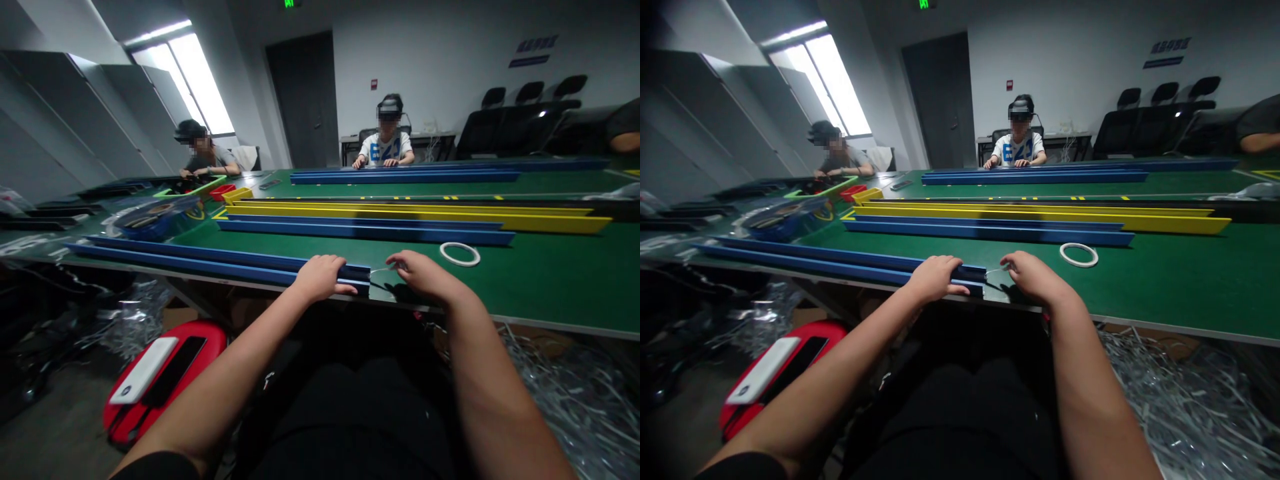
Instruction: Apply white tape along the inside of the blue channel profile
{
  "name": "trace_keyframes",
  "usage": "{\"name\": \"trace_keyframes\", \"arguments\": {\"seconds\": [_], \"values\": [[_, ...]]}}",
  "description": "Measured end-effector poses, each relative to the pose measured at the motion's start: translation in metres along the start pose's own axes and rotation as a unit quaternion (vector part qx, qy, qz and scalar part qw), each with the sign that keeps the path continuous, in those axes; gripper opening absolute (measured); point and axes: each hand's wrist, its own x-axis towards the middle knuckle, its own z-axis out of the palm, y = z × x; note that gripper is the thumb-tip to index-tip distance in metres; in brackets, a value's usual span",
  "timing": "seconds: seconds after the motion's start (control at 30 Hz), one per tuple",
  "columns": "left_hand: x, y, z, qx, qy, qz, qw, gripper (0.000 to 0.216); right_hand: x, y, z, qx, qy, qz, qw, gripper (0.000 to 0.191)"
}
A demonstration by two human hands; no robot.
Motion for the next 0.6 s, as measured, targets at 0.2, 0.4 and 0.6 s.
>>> {"name": "trace_keyframes", "arguments": {"seconds": [0.2, 0.4, 0.6], "values": [[-0.007, -0.015, 0.001, -0.001, 0.004, 0.005, 1.0, 0.083, -0.001, -0.015, -0.002, -0.045, -0.019, -0.009, 0.999, 0.019], [-0.008, -0.01, 0.001, 0.005, 0.015, -0.005, 1.0, 0.078, -0.007, -0.026, -0.007, 0.083, 0.026, 0.012, 0.996, 0.013], [-0.009, -0.009, 0.001, 0.009, 0.017, -0.004, 1.0, 0.073, -0.004, -0.034, 0.004, 0.257, -0.008, 0.009, 0.966, 0.022]]}}
